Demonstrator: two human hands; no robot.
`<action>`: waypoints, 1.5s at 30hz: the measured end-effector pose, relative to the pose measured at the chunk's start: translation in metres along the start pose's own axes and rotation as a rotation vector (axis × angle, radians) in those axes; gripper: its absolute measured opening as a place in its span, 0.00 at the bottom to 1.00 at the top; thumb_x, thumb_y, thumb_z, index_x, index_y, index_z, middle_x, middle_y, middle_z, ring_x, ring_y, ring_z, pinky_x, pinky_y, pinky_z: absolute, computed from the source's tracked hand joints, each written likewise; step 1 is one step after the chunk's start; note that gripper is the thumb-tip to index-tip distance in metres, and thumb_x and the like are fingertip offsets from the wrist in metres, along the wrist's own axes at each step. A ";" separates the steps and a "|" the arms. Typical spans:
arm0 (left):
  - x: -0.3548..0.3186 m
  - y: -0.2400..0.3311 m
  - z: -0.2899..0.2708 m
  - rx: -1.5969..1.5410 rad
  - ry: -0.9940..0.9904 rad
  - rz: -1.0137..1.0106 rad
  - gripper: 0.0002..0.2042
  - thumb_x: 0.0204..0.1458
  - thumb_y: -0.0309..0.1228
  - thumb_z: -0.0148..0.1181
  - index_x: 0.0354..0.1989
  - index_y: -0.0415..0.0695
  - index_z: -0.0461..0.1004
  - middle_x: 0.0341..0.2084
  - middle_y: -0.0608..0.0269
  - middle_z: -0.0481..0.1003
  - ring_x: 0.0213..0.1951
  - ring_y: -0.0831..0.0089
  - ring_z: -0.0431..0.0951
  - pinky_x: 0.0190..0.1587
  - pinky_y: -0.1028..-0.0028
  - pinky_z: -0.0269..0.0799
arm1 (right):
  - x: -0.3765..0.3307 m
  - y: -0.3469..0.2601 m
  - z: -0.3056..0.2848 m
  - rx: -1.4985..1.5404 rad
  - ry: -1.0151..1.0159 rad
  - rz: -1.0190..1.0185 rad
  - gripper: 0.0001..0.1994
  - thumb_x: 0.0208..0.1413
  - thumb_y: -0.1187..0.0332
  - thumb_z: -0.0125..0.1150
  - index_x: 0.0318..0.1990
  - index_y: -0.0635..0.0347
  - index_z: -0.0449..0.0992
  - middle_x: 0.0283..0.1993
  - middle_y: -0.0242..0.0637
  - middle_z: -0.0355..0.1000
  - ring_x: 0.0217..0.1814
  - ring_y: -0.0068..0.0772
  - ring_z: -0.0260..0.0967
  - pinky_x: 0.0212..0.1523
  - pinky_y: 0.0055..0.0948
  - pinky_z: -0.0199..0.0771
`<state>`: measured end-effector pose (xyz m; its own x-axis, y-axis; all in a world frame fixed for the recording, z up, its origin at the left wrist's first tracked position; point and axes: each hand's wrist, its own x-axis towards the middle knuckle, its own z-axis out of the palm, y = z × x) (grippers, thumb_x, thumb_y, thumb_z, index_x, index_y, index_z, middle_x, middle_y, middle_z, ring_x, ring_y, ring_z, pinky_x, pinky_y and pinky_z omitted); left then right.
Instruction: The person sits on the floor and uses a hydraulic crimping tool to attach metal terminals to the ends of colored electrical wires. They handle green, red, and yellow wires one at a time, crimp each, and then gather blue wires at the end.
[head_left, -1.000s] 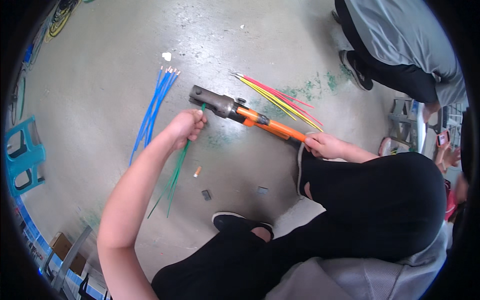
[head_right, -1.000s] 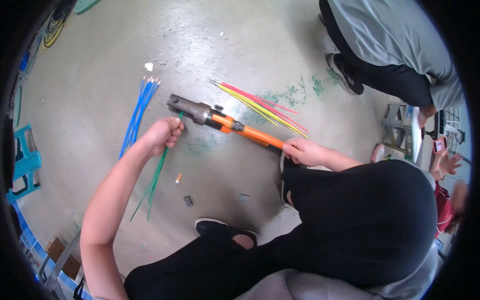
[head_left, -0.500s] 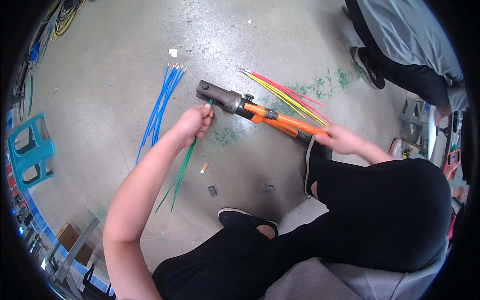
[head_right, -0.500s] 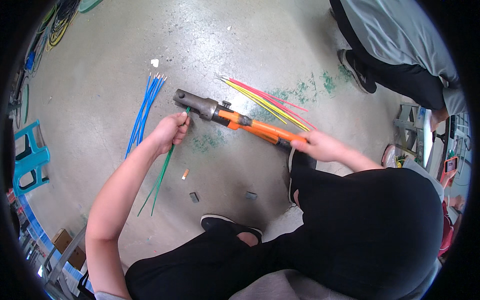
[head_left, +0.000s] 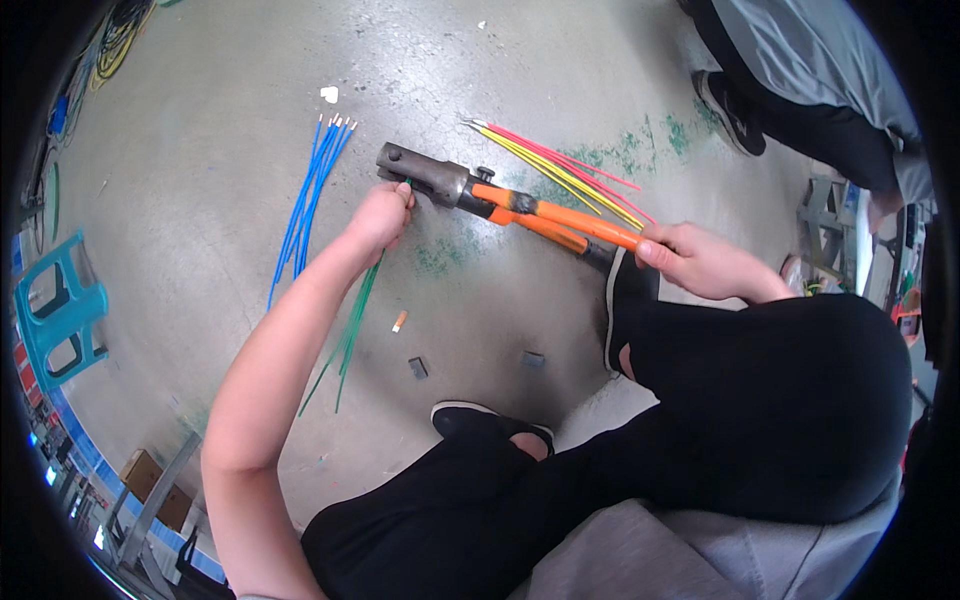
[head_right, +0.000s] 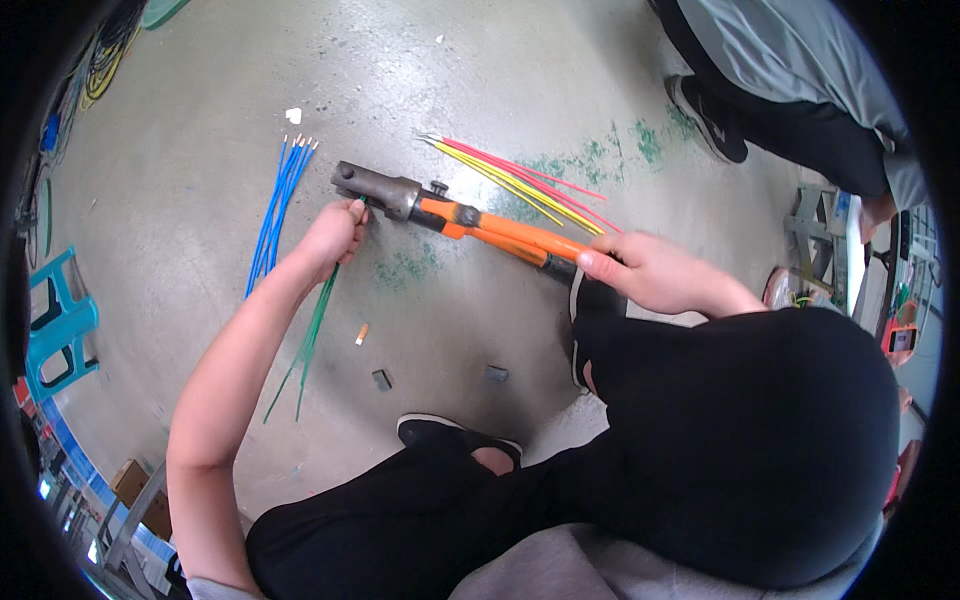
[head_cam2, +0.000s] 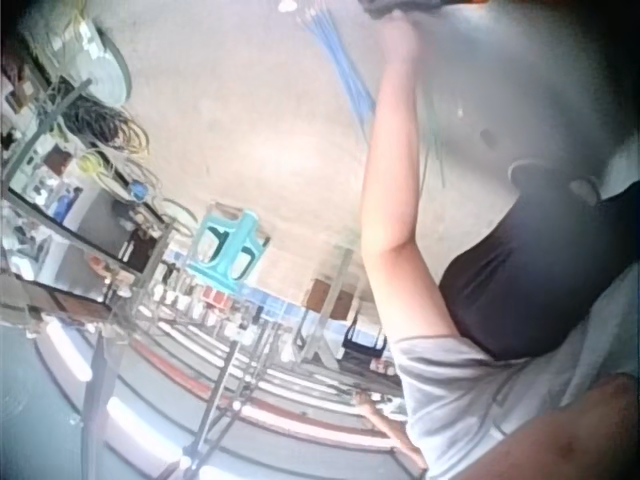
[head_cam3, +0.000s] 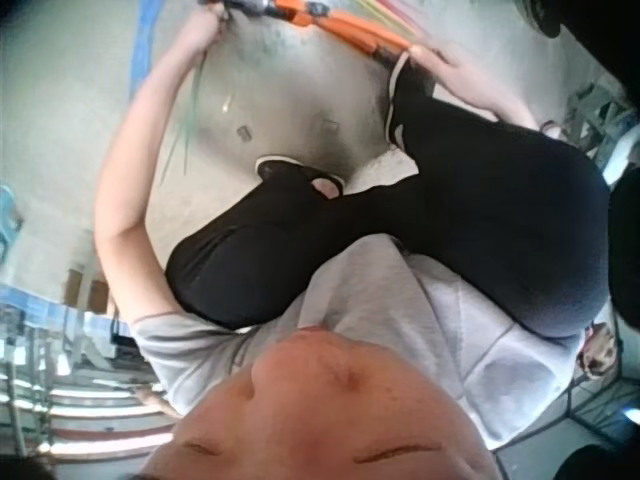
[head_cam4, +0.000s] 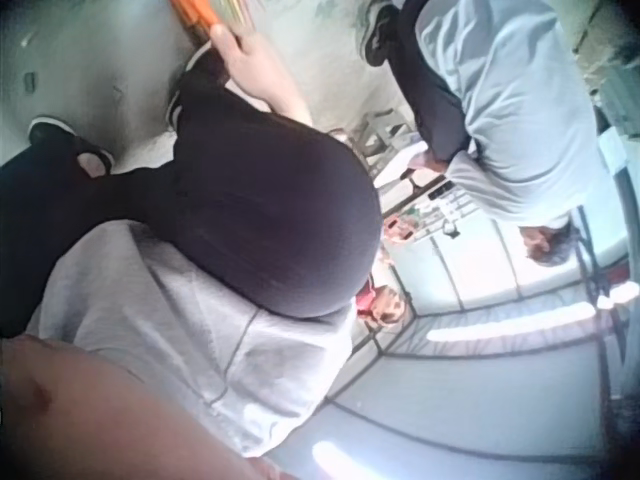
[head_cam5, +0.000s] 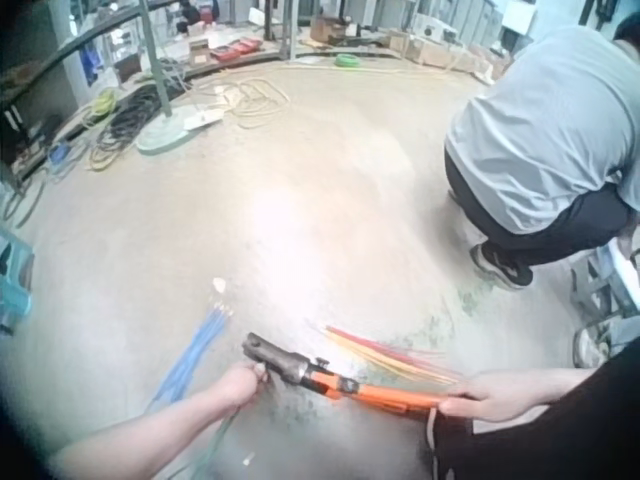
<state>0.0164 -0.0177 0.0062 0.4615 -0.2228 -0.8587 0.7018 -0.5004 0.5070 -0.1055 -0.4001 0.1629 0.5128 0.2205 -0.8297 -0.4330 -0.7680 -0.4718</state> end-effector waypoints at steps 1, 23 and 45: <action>0.001 0.001 0.001 -0.013 0.010 0.003 0.14 0.72 0.42 0.41 0.34 0.51 0.65 0.18 0.76 0.58 0.18 0.82 0.55 0.20 0.73 0.50 | -0.001 -0.008 -0.004 -0.078 0.024 -0.032 0.25 0.73 0.48 0.47 0.38 0.62 0.77 0.29 0.40 0.73 0.34 0.39 0.71 0.40 0.40 0.72; 0.011 -0.001 0.007 0.134 0.148 0.171 0.15 0.71 0.40 0.43 0.36 0.46 0.69 0.17 0.73 0.61 0.18 0.80 0.58 0.19 0.71 0.53 | 0.015 0.042 0.023 -0.066 0.095 -0.150 0.20 0.72 0.53 0.49 0.37 0.63 0.72 0.29 0.51 0.71 0.35 0.54 0.71 0.39 0.45 0.71; 0.017 0.000 0.011 0.276 0.235 0.198 0.19 0.67 0.35 0.46 0.52 0.33 0.76 0.48 0.38 0.79 0.53 0.44 0.78 0.57 0.56 0.71 | -0.003 0.018 0.016 -0.041 0.120 -0.106 0.20 0.71 0.51 0.54 0.42 0.62 0.76 0.26 0.43 0.67 0.30 0.38 0.66 0.35 0.40 0.68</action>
<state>0.0184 -0.0309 -0.0096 0.7070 -0.1563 -0.6897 0.4298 -0.6795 0.5946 -0.1267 -0.4050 0.1525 0.6398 0.2297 -0.7334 -0.3430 -0.7686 -0.5400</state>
